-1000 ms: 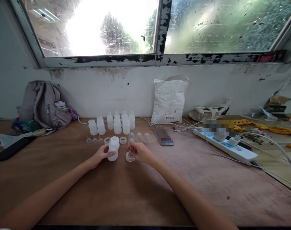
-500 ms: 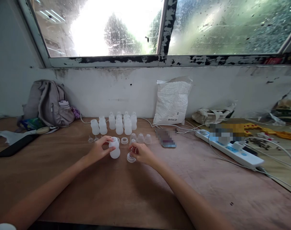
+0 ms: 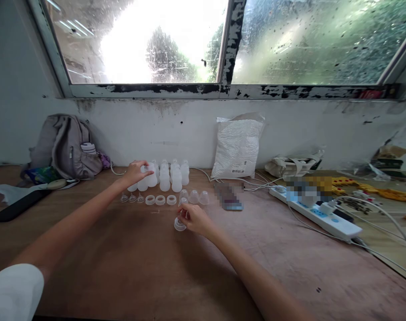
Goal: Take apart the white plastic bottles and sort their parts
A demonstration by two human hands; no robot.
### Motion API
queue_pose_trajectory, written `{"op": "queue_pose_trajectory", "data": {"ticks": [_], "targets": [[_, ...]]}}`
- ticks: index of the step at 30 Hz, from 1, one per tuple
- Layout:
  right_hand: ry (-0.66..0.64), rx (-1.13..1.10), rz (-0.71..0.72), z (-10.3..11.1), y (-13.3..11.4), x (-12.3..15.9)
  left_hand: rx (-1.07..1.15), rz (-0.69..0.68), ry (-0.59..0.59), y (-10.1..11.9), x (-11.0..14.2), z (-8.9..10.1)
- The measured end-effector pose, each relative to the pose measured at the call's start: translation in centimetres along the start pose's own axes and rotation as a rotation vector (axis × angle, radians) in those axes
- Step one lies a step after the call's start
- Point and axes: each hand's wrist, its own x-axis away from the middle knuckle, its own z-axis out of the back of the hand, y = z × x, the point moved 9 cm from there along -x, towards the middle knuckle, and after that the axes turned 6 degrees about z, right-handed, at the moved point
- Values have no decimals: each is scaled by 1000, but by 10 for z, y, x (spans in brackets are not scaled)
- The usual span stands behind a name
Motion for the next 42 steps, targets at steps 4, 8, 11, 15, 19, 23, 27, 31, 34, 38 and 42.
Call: {"op": "queue_pose_trajectory", "data": {"ticks": [4, 8, 11, 15, 19, 23, 27, 31, 34, 38, 42], "targets": [[-6, 12, 3, 0, 0, 0, -93, -16, -16, -1, 4, -22], [-7, 26, 6, -1, 3, 1, -135, -57, -36, 0, 8, -34], [-14, 33, 1, -2, 4, 1, -144, -64, -42, 1, 9, -38], [-16, 38, -2, -3, 4, 1, -133, -29, -57, -2, 10, -42], [-13, 41, -1, -3, 4, 1, -110, 40, -82, -10, 10, -47], [-7, 37, -8, -3, 5, 1, -111, 49, -92, -12, 10, -49], [-3, 40, -8, -3, 5, 1, -109, 36, -89, -9, 11, -49], [-9, 73, -20, -2, 6, 2, -105, 77, -88, -9, 12, -51], [1, 146, -54, 1, 8, 3, -92, 84, -55, -6, 12, -44], [-14, 125, -91, 0, 11, 4, 32, -2, 164, 14, 24, -10], [52, -57, -69, 2, 8, 2, 349, -56, 202, 44, 70, 0]]}}
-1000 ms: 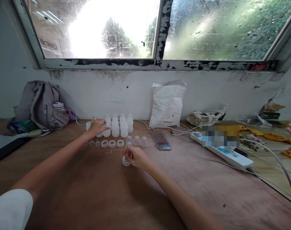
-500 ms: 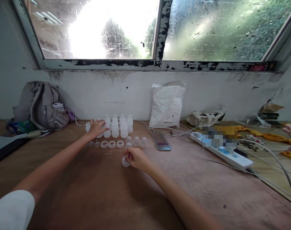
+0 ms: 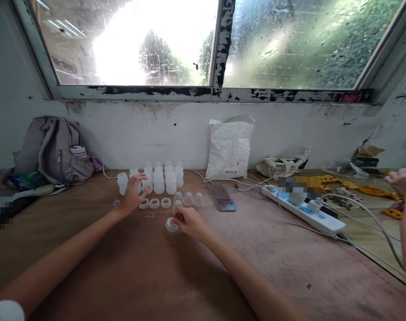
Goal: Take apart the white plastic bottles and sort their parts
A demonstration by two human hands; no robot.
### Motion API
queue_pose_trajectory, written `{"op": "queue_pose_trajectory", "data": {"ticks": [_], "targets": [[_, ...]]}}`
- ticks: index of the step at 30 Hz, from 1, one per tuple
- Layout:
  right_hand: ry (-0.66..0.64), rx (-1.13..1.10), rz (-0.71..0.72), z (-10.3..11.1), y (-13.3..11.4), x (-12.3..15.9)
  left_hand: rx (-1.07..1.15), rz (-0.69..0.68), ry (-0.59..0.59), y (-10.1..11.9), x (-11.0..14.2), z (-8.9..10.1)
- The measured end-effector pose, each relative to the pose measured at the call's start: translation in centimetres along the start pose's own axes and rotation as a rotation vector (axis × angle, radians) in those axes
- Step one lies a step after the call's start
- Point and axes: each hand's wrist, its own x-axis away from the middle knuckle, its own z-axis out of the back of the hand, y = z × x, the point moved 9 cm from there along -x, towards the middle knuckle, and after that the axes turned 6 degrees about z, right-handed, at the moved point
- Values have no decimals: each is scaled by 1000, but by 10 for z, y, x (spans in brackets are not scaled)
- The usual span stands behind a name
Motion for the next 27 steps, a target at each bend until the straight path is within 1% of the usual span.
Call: {"op": "queue_pose_trajectory", "data": {"ticks": [1, 3, 5, 7, 8, 9, 13, 16, 20, 25, 27], "targets": [[36, -71, 5, 1, -2, 0, 89, 15, -61, 8, 15, -6], [103, -218, -6, 1, -3, 0, 268, 66, -233, 21, 43, -25], [131, -335, -41, -4, -1, 1, 434, 102, -460, 34, 68, -45], [145, -400, -76, -10, 0, 2, 548, 148, -578, 40, 81, -54], [159, -423, -90, -12, 1, 2, 579, 171, -598, 40, 82, -55], [178, -442, -102, -14, 1, 3, 594, 194, -592, 39, 82, -54], [255, -482, -151, -13, 5, 5, 611, 281, -523, 30, 75, -46], [277, -511, -179, -12, 9, 6, 661, 320, -533, 29, 77, -48], [272, -501, -163, -13, 7, 8, 686, 302, -554, 32, 81, -51], [231, -351, -80, -11, -6, 9, 687, 265, -560, 35, 80, -50], [225, -327, -65, -12, -7, 9, 682, 259, -566, 36, 80, -49]]}}
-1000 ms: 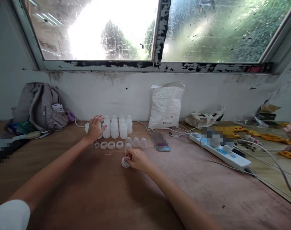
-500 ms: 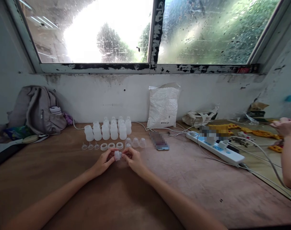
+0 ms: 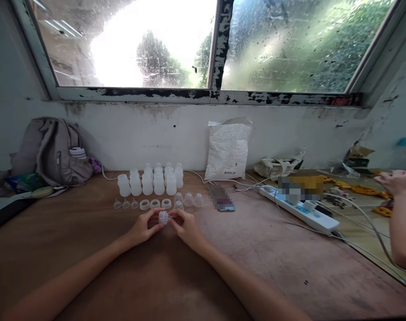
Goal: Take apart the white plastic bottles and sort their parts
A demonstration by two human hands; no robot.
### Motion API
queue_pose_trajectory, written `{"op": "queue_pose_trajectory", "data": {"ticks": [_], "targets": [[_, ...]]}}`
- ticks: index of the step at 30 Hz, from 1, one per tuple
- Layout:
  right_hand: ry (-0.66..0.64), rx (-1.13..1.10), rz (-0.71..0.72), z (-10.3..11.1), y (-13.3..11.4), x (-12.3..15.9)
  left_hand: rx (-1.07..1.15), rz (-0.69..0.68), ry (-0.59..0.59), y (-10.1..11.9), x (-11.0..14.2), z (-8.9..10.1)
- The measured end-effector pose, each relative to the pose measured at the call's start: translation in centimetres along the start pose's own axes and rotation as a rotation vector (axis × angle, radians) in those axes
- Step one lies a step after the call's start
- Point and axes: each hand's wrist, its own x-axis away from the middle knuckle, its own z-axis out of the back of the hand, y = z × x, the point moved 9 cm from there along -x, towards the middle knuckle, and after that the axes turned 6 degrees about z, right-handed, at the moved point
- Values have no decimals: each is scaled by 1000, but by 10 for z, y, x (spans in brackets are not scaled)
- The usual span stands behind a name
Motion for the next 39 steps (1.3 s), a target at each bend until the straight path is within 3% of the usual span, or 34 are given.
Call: {"op": "queue_pose_trajectory", "data": {"ticks": [7, 19, 28, 39], "targets": [[22, 15, -4, -2, 12, -2, -2, 0, 21, -5, -3, 0], [105, 181, 49, -1, 6, -2, -19, -1, 36, -8, -2, 0], [53, 267, 132, -7, 3, -5, -13, 41, 46, -16, -5, 0], [93, -61, -7, -6, 27, -6, -10, 79, 77, -24, -7, 3]]}}
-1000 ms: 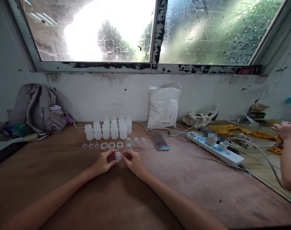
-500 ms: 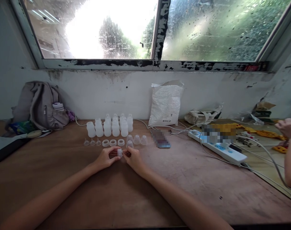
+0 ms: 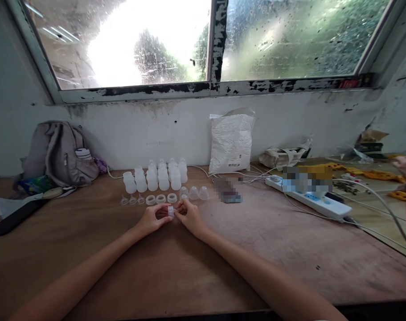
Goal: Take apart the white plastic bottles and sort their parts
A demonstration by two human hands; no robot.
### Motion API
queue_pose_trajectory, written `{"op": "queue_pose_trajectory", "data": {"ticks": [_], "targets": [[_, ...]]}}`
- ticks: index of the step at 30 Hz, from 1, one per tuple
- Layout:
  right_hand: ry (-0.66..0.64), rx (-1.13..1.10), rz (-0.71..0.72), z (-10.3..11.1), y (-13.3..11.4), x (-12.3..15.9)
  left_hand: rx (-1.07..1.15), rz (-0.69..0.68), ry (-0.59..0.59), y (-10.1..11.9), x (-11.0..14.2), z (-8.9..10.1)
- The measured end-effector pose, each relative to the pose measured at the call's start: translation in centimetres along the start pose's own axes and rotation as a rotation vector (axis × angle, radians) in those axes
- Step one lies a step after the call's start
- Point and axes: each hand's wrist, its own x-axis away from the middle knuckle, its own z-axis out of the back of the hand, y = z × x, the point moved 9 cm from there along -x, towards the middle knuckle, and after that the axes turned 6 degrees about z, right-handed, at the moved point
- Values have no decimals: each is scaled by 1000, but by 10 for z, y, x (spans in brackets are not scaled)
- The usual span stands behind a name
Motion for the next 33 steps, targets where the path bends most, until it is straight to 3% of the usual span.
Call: {"op": "queue_pose_trajectory", "data": {"ticks": [12, 23, 29, 33], "targets": [[-132, -605, -247, -17, 12, 4, 183, 124, -12, -10, -4, 4], [-115, -419, -159, -18, -2, 4, 435, 284, -208, -18, 4, -5], [-123, -437, -191, -19, -6, 7, 381, 347, -206, -29, 2, -11], [-96, -409, -244, -18, -1, 8, 375, 282, -161, -26, 0, -9]]}}
